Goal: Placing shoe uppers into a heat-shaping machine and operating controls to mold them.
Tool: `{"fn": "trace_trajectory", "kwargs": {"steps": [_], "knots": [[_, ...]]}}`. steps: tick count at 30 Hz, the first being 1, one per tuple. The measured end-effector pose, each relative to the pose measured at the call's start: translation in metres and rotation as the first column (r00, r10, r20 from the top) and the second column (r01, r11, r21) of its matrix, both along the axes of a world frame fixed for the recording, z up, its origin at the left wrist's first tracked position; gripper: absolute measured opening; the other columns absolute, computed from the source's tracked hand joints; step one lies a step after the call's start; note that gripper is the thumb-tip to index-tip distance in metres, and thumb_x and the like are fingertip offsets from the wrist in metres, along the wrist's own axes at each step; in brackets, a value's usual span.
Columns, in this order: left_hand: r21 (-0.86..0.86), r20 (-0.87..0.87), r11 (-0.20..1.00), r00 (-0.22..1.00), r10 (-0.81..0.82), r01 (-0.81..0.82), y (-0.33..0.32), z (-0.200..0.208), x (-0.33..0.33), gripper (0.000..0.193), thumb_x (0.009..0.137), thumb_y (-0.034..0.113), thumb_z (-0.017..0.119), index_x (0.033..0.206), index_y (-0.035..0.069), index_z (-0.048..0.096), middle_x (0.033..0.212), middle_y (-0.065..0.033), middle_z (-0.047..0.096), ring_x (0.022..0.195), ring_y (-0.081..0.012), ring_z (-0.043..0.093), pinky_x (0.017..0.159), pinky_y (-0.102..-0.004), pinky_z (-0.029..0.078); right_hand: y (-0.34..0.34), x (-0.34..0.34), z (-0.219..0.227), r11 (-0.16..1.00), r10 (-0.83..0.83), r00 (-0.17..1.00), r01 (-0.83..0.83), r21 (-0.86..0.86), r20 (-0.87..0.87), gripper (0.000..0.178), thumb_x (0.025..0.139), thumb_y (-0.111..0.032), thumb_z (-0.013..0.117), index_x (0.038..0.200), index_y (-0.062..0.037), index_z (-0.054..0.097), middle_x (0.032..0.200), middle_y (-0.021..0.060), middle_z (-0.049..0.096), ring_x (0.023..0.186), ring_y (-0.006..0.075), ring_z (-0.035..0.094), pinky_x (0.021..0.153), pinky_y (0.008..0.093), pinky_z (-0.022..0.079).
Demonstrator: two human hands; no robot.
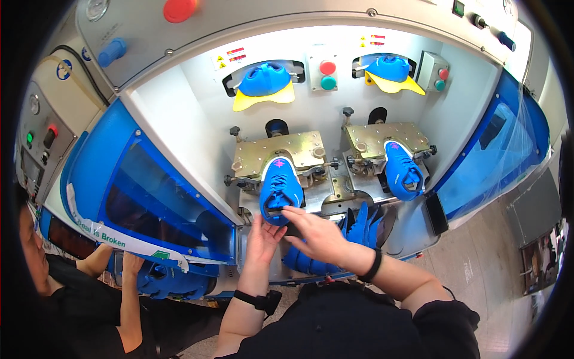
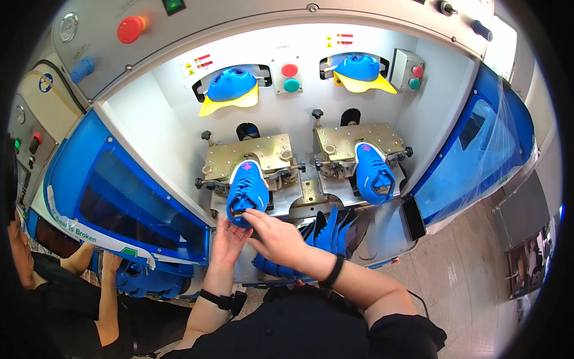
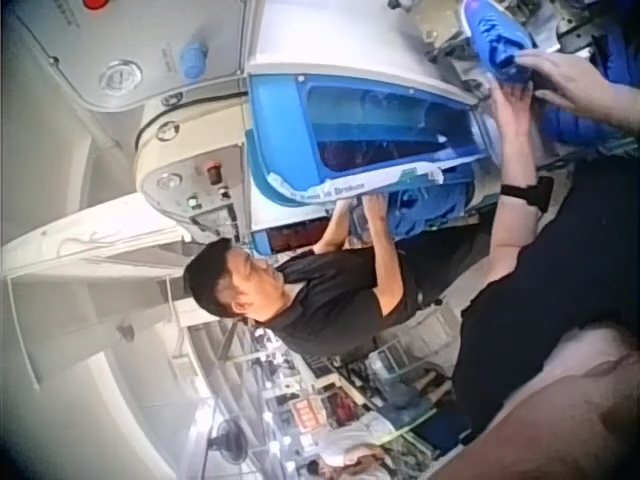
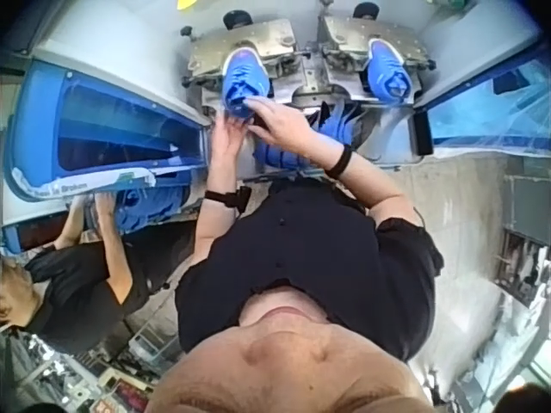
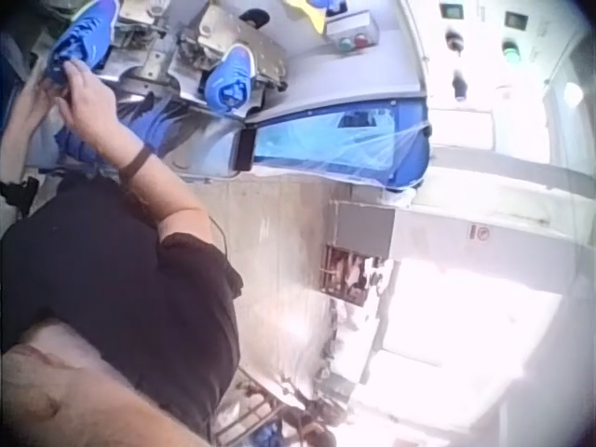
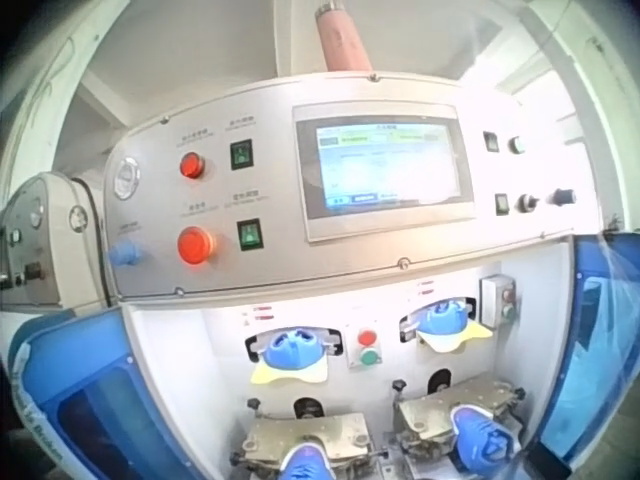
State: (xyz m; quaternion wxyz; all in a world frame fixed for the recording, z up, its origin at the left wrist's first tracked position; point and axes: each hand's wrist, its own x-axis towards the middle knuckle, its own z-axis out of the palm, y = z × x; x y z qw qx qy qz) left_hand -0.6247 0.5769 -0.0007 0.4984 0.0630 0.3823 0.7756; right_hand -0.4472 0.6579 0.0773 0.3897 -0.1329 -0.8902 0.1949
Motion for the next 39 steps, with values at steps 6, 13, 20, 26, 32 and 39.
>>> {"fn": "trace_trajectory", "kwargs": {"steps": [6,13,20,26,32,39], "knots": [[-0.058,-0.154,0.998,0.987,-0.039,0.03,0.007,-0.008,0.0,0.025,0.096,0.029,0.066,0.111,0.011,0.058,0.094,0.0,0.066,0.086,-0.0124,0.062,0.068,-0.0308,0.052,-0.013,-0.045,-0.02,0.984,-0.152,0.917,0.177,-0.035,0.369,0.04,0.084,-0.033,0.07,0.107,-0.0058,0.052,0.097,0.0111,0.057,0.08,0.0274,0.068,0.062,0.0388,0.054],[-0.133,-0.195,0.99,0.978,-0.071,0.046,0.019,-0.027,0.002,0.031,0.094,0.028,0.067,0.116,0.011,0.053,0.099,0.0002,0.064,0.084,-0.0088,0.061,0.064,-0.0266,0.05,-0.004,-0.031,-0.045,0.983,-0.18,0.913,0.181,0.03,0.365,0.038,0.08,-0.028,0.073,0.107,-0.0085,0.054,0.101,0.0081,0.056,0.081,0.0261,0.066,0.064,0.039,0.054],[-0.142,-0.202,0.988,0.976,-0.084,0.055,0.021,-0.04,0.002,0.03,0.094,0.027,0.065,0.115,0.01,0.054,0.098,-0.0005,0.063,0.082,-0.0081,0.059,0.064,-0.0249,0.049,-0.01,-0.03,-0.045,0.979,-0.199,0.915,0.204,0.022,0.351,0.038,0.079,-0.026,0.072,0.108,-0.0092,0.055,0.101,0.0084,0.056,0.082,0.0271,0.066,0.065,0.0391,0.054],[-0.069,-0.304,0.976,0.927,-0.218,0.207,-0.026,-0.044,0.037,0.051,0.092,0.027,0.067,0.135,0.006,0.048,0.123,-0.0066,0.06,0.111,-0.0167,0.06,0.094,-0.0326,0.049,-0.038,0.015,-0.039,0.997,-0.078,0.896,0.075,0.024,0.438,0.037,0.08,-0.03,0.073,0.108,-0.0107,0.059,0.099,0.0064,0.057,0.08,0.0261,0.062,0.064,0.037,0.053],[-0.024,-0.49,0.873,0.756,-0.434,0.486,-0.022,-0.018,0.038,0.058,0.09,0.045,0.068,0.13,0.005,0.052,0.119,-0.0099,0.063,0.114,-0.023,0.06,0.097,-0.0366,0.048,-0.009,0.11,-0.036,0.981,-0.183,0.979,0.177,0.074,0.089,0.039,0.075,-0.014,0.077,0.111,-0.0093,0.062,0.107,0.0095,0.062,0.087,0.0263,0.065,0.07,0.0354,0.055],[-0.181,-0.377,0.891,0.807,-0.454,0.417,0.003,-0.017,0.056,0.027,0.101,0.028,0.053,0.118,0.007,0.058,0.106,-0.0074,0.065,0.102,-0.0175,0.063,0.087,-0.0303,0.049,-0.023,0.258,-0.084,0.614,-0.784,0.605,0.788,-0.038,-0.137,0.041,0.076,-0.009,0.079,0.103,-0.0019,0.05,0.111,0.0217,0.052,0.093,0.0384,0.057,0.079,0.0407,0.05]]}}
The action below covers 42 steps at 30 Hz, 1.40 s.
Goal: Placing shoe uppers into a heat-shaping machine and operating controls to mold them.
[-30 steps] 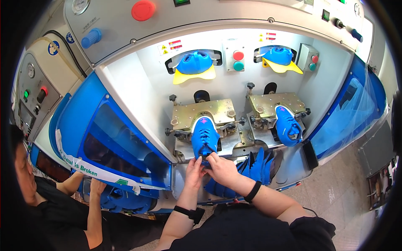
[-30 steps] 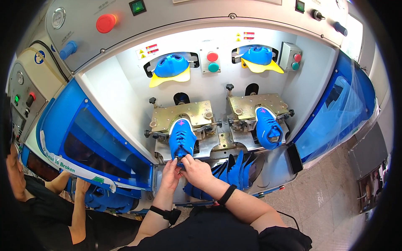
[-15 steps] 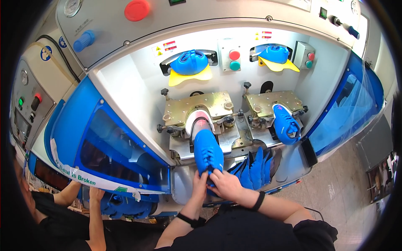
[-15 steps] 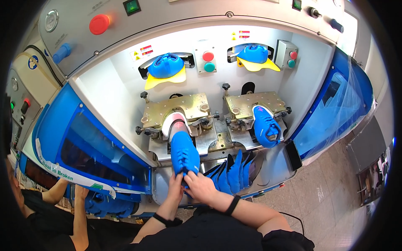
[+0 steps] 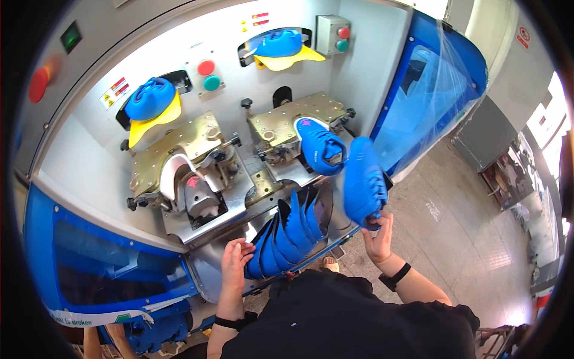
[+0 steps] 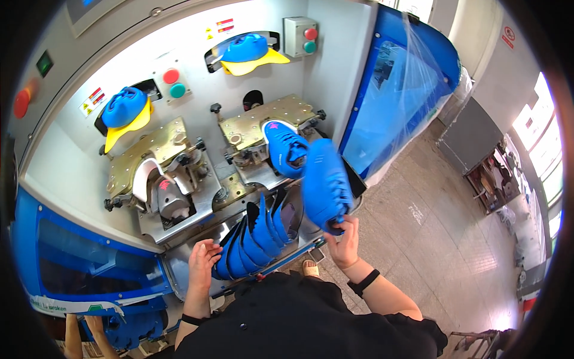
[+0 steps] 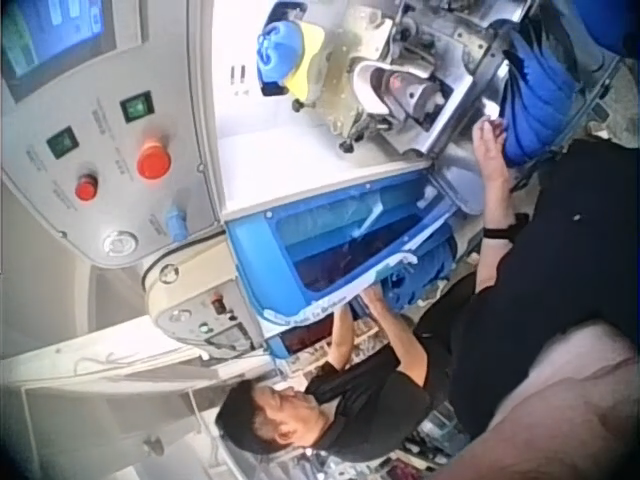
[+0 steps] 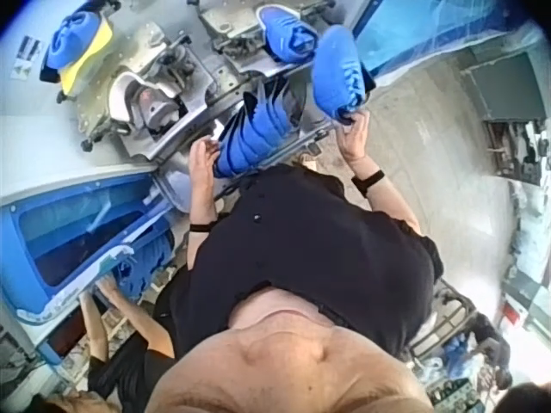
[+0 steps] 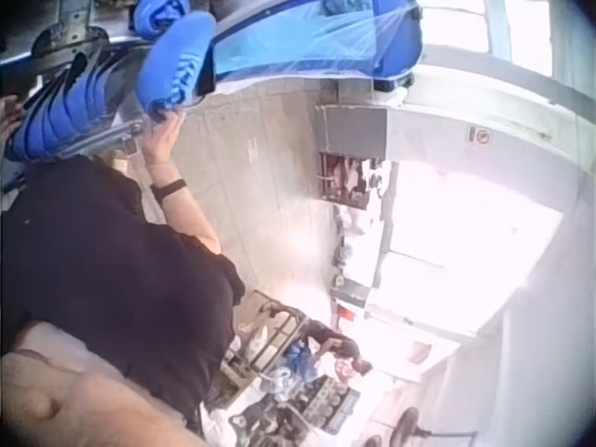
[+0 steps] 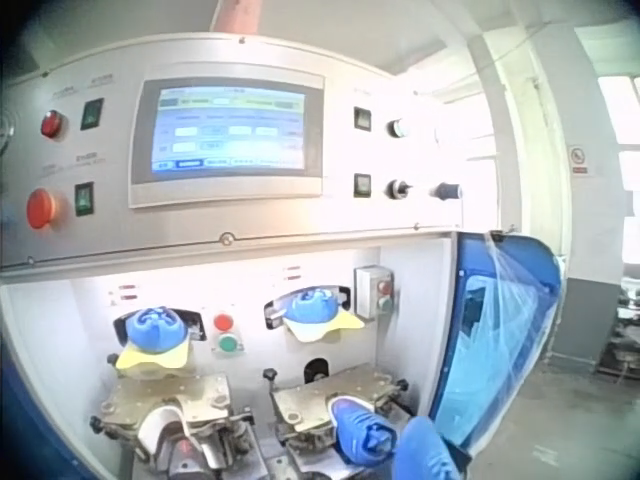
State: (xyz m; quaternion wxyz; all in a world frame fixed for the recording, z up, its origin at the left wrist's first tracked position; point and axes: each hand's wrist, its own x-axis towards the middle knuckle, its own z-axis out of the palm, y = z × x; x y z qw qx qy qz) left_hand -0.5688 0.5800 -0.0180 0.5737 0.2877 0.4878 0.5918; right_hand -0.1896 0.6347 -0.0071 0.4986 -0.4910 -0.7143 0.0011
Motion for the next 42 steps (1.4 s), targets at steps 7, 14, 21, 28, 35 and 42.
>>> {"fn": "trace_trajectory", "kwargs": {"steps": [7,14,21,28,35,42], "knots": [[-0.066,-0.204,0.996,0.978,0.04,-0.055,0.025,-0.005,0.007,0.028,0.101,0.03,0.053,0.112,0.005,0.059,0.095,-0.0068,0.066,0.087,-0.0158,0.066,0.072,-0.0269,0.052,0.033,0.036,-0.063,0.918,-0.114,0.992,0.128,-0.375,0.06,0.031,0.081,-0.015,0.076,0.099,-0.0048,0.054,0.103,0.0145,0.054,0.09,0.0363,0.061,0.075,0.0426,0.051],[-0.048,-0.323,0.991,0.941,0.1,-0.122,0.024,-0.001,0.006,0.025,0.101,0.027,0.053,0.111,0.005,0.06,0.096,-0.0068,0.067,0.086,-0.0156,0.065,0.072,-0.0267,0.052,0.062,0.044,-0.059,0.852,-0.096,0.936,0.254,-0.459,0.339,0.042,0.077,-0.028,0.079,0.108,-0.0079,0.057,0.111,0.0121,0.054,0.101,0.034,0.059,0.081,0.0422,0.05],[-0.084,-0.337,0.951,0.907,0.254,-0.298,0.006,0.005,-0.001,0.025,0.099,0.027,0.056,0.11,0.005,0.061,0.094,-0.0075,0.067,0.086,-0.0164,0.066,0.072,-0.0269,0.053,0.101,-0.024,0.047,0.949,0.24,0.963,-0.259,0.182,0.12,0.044,0.071,-0.013,0.081,0.108,-0.0057,0.059,0.101,0.0146,0.057,0.088,0.0328,0.06,0.073,0.04,0.051],[0.052,-0.297,0.945,0.899,0.322,-0.322,-0.003,0.033,0.003,0.02,0.099,0.023,0.059,0.109,0.006,0.062,0.092,-0.0057,0.069,0.087,-0.0144,0.067,0.074,-0.0268,0.052,0.155,-0.215,0.195,0.645,0.723,0.687,-0.711,0.281,0.08,0.02,0.083,-0.002,0.065,0.101,-0.0061,0.058,0.108,0.0129,0.062,0.093,0.0331,0.066,0.073,0.0387,0.054],[0.134,-0.254,0.969,0.938,0.234,-0.206,-0.034,0.057,0.012,0.019,0.099,0.018,0.058,0.111,0.004,0.061,0.094,-0.0073,0.069,0.087,-0.0147,0.066,0.077,-0.027,0.051,0.236,-0.385,0.287,0.742,0.645,0.705,-0.67,-0.022,0.295,0.039,0.094,-0.037,0.058,0.116,-0.0054,0.058,0.112,0.0196,0.065,0.102,0.0365,0.064,0.088,0.0417,0.051],[0.089,-0.079,0.952,0.951,0.299,-0.292,-0.072,0.054,-0.023,0.023,0.102,0.023,0.052,0.11,0.003,0.061,0.092,-0.0073,0.069,0.089,-0.0171,0.067,0.08,-0.0302,0.053,0.139,-0.371,0.194,0.625,0.676,0.678,-0.735,0.263,0.289,0.028,0.082,-0.025,0.072,0.093,-0.0059,0.056,0.094,0.0161,0.061,0.086,0.0355,0.06,0.07,0.0456,0.05]]}}
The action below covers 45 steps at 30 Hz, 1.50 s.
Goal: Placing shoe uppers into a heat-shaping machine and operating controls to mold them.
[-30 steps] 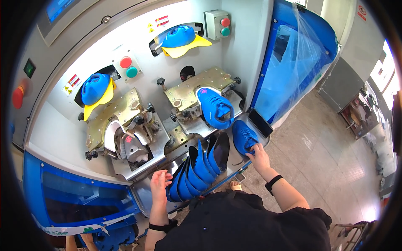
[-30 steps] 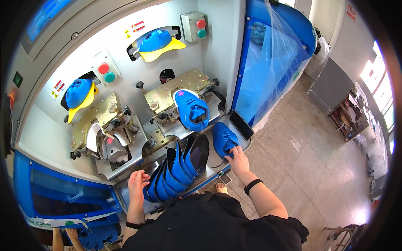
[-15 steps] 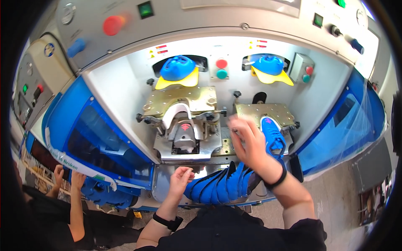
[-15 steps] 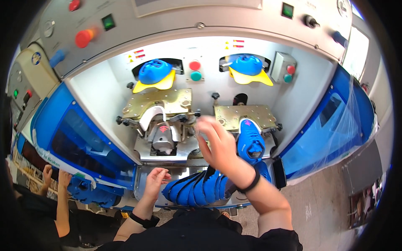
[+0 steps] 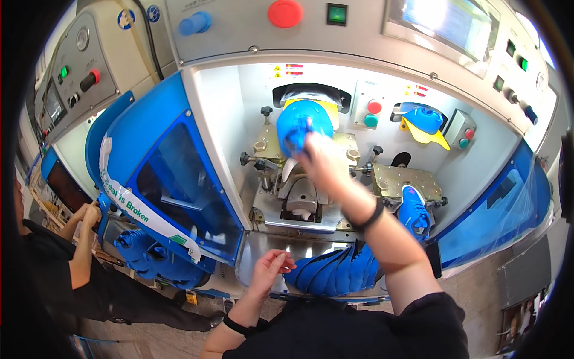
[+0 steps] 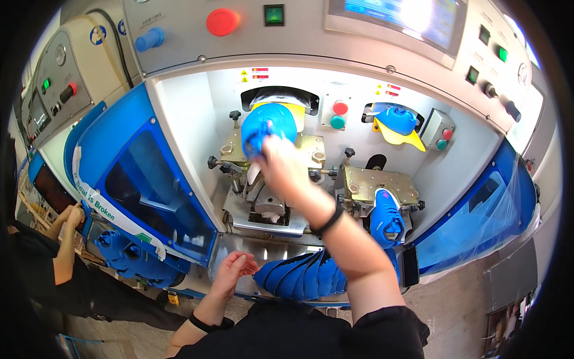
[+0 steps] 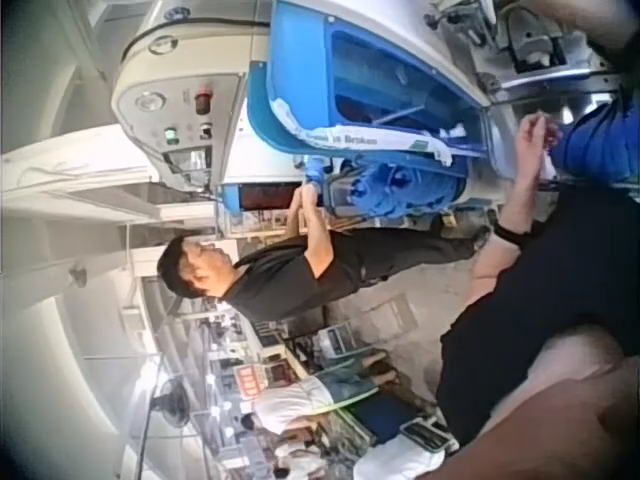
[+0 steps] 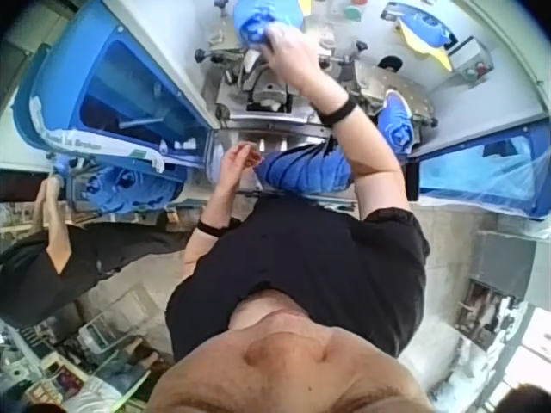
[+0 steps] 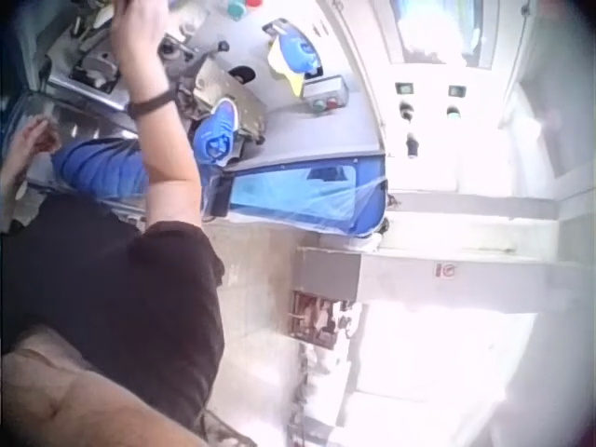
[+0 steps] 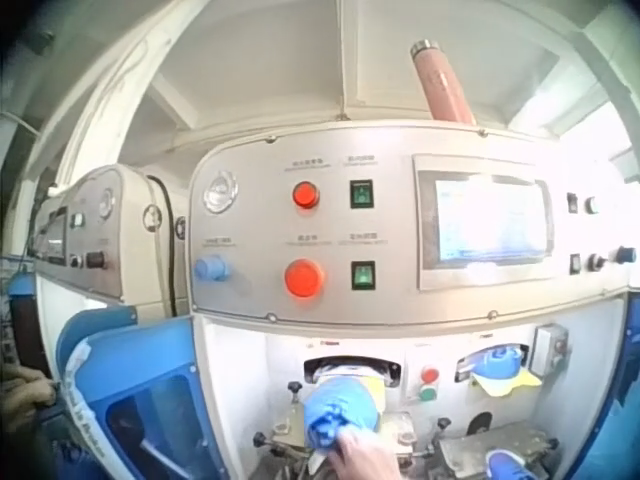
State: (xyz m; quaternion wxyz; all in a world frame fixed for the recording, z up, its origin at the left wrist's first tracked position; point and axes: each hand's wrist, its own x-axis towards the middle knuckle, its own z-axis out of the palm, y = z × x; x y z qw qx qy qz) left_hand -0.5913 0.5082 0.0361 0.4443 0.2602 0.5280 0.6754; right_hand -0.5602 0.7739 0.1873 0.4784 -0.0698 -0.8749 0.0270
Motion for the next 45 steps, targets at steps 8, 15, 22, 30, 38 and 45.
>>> {"fn": "trace_trajectory", "kwargs": {"steps": [8,15,22,30,38,45], "knots": [[0.191,0.403,0.952,0.865,-0.298,0.239,0.017,-0.018,-0.02,0.041,0.102,0.031,0.054,0.135,0.008,0.043,0.125,-0.0123,0.06,0.104,-0.0256,0.067,0.089,-0.0419,0.057,-0.149,0.102,-0.124,0.967,-0.02,0.978,0.072,-0.244,0.207,0.03,0.076,-0.025,0.077,0.094,-0.0088,0.06,0.086,0.0089,0.059,0.077,0.0289,0.06,0.061,0.0387,0.049],[0.214,0.5,0.965,0.832,-0.242,0.152,0.07,-0.026,-0.047,0.036,0.103,0.034,0.05,0.126,0.007,0.053,0.117,-0.009,0.064,0.104,-0.0206,0.065,0.091,-0.0405,0.057,-0.118,0.062,-0.121,0.926,-0.145,0.948,0.232,-0.299,0.285,0.026,0.083,-0.025,0.071,0.095,-0.0062,0.058,0.088,0.0098,0.056,0.082,0.0305,0.058,0.066,0.0406,0.049],[0.186,0.504,0.973,0.837,-0.216,0.138,0.073,-0.034,-0.056,0.04,0.101,0.038,0.052,0.125,0.006,0.054,0.114,-0.009,0.064,0.102,-0.0199,0.066,0.088,-0.0385,0.058,-0.119,0.049,-0.123,0.909,-0.178,0.935,0.275,-0.312,0.307,0.025,0.084,-0.024,0.07,0.094,-0.0053,0.057,0.089,0.0104,0.057,0.083,0.0313,0.058,0.068,0.0412,0.049],[0.147,0.528,0.982,0.831,-0.178,0.117,0.073,-0.03,-0.057,0.04,0.1,0.038,0.055,0.122,0.005,0.053,0.107,-0.0107,0.066,0.092,-0.0215,0.068,0.082,-0.0362,0.059,-0.121,0.048,-0.123,0.906,-0.16,0.935,0.266,-0.33,0.316,0.025,0.084,-0.019,0.071,0.099,-0.0042,0.058,0.09,0.014,0.059,0.083,0.0355,0.061,0.068,0.0423,0.05],[0.089,0.501,0.987,0.85,-0.164,0.137,0.072,-0.034,-0.062,0.043,0.098,0.042,0.057,0.122,0.007,0.055,0.104,-0.008,0.067,0.089,-0.0186,0.069,0.079,-0.034,0.06,-0.128,0.05,-0.103,0.84,-0.196,0.971,0.24,-0.486,0.139,0.044,0.085,-0.03,0.072,0.118,-0.0053,0.058,0.121,0.0137,0.06,0.1,0.0327,0.064,0.078,0.0409,0.054],[0.052,0.47,0.992,0.874,-0.128,0.117,0.074,-0.037,-0.06,0.043,0.098,0.043,0.056,0.123,0.007,0.054,0.104,-0.0089,0.067,0.084,-0.0208,0.07,0.073,-0.032,0.061,-0.107,0.04,-0.1,0.836,-0.188,0.88,0.376,-0.399,0.435,0.06,0.09,-0.044,0.063,0.136,-0.0071,0.049,0.141,0.0128,0.052,0.114,0.0347,0.061,0.089,0.0417,0.052]]}}
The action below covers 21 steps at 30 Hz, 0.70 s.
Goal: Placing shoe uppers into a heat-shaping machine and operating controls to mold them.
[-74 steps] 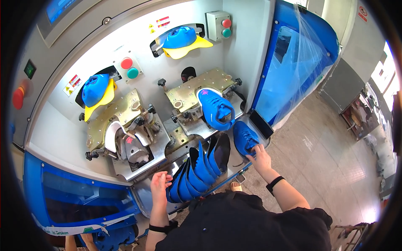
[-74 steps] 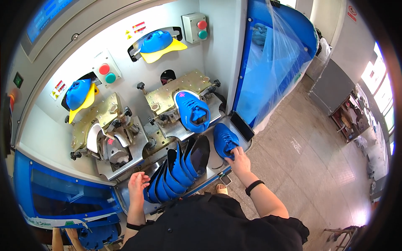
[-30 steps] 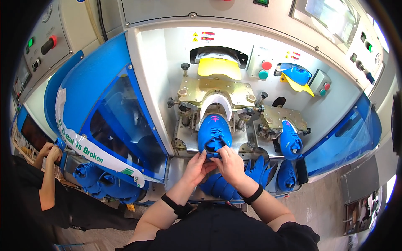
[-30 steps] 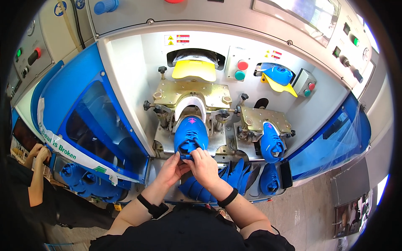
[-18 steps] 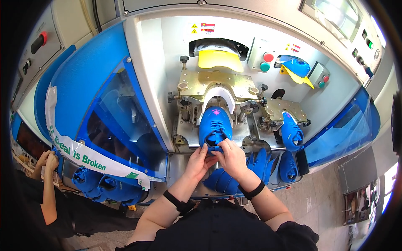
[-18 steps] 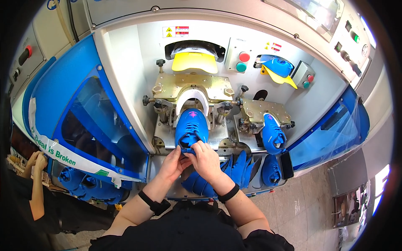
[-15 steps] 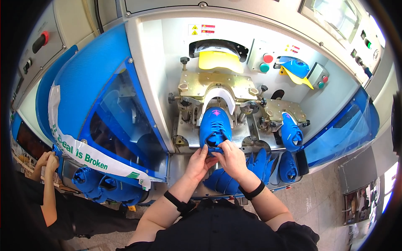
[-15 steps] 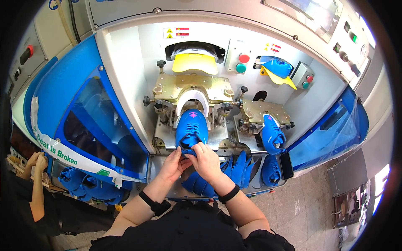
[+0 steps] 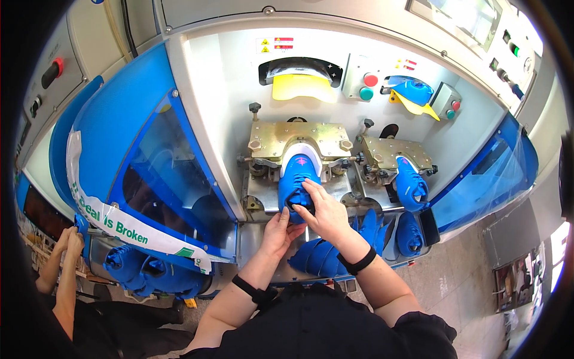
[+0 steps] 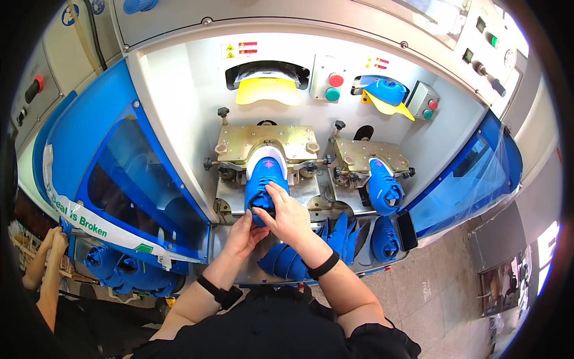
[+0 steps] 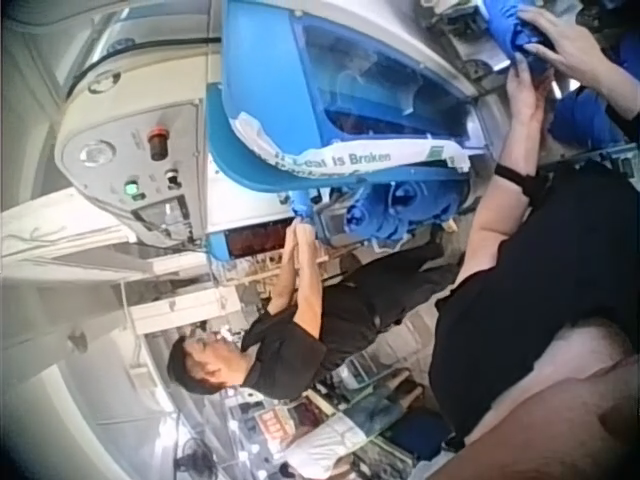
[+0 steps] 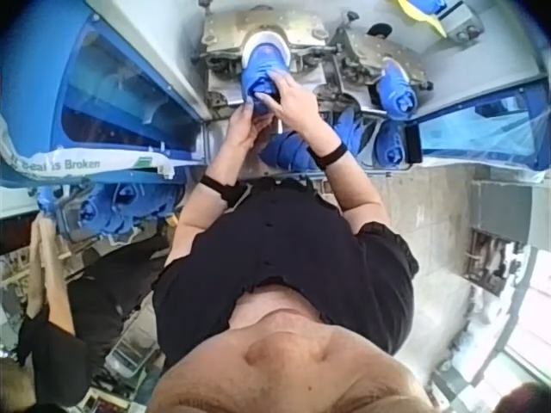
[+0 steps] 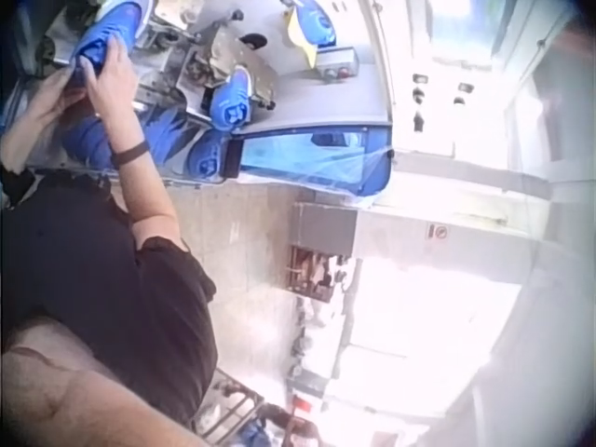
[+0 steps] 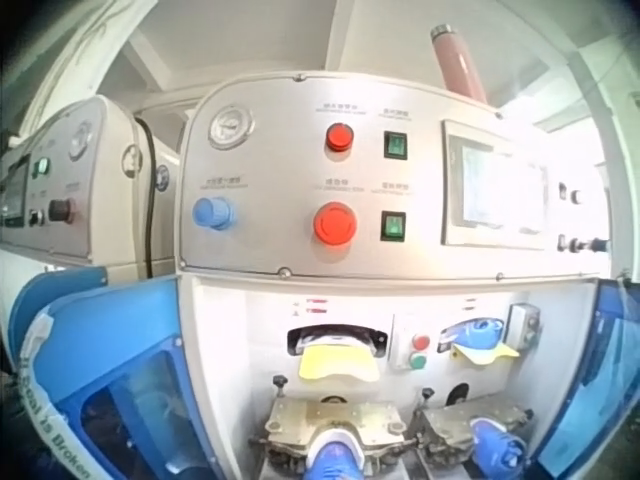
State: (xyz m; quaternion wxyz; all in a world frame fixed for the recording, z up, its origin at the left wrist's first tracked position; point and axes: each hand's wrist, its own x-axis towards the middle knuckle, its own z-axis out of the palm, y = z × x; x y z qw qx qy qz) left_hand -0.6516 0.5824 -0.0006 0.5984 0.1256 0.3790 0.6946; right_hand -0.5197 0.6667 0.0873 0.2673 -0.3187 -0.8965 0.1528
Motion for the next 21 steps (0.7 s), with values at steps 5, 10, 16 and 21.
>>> {"fn": "trace_trajectory", "kwargs": {"steps": [5,10,16,21], "knots": [[-0.004,-0.013,1.0,1.0,0.015,-0.015,-0.001,-0.006,0.001,0.045,0.097,0.043,0.057,0.123,0.007,0.054,0.104,-0.0093,0.067,0.083,-0.0216,0.071,0.072,-0.0325,0.061,0.002,0.001,-0.003,1.0,-0.013,1.0,0.013,0.009,0.004,0.059,0.091,-0.047,0.062,0.132,-0.0067,0.053,0.138,0.0118,0.054,0.112,0.0332,0.063,0.088,0.0412,0.053],[-0.011,0.006,0.999,0.999,0.039,-0.039,-0.002,-0.014,0.004,0.045,0.096,0.043,0.059,0.122,0.007,0.055,0.102,-0.0088,0.068,0.08,-0.0217,0.071,0.07,-0.0323,0.061,0.006,0.003,-0.005,0.999,0.003,1.0,-0.004,0.047,0.026,0.06,0.09,-0.049,0.062,0.129,-0.0042,0.055,0.137,0.0111,0.056,0.108,0.0323,0.064,0.087,0.0406,0.054],[-0.049,-0.034,0.994,0.994,0.101,-0.102,-0.001,-0.022,0.008,0.046,0.093,0.05,0.06,0.118,0.011,0.057,0.093,-0.0055,0.067,0.078,-0.0212,0.07,0.069,-0.0333,0.06,0.008,0.008,-0.007,0.997,0.03,0.999,-0.032,0.074,0.032,0.064,0.09,-0.052,0.061,0.132,-0.0033,0.054,0.139,0.0139,0.054,0.11,0.0323,0.064,0.089,0.041,0.053],[-0.004,-0.069,0.991,0.988,0.136,-0.137,-0.001,-0.028,0.01,0.05,0.095,0.049,0.057,0.12,0.006,0.056,0.1,-0.0095,0.069,0.073,-0.0212,0.071,0.066,-0.0317,0.061,0.008,0.034,-0.012,0.996,0.085,0.992,-0.082,0.035,-0.088,0.06,0.091,-0.045,0.063,0.133,-0.0046,0.052,0.14,0.0153,0.053,0.108,0.0338,0.063,0.086,0.0411,0.054]]}}
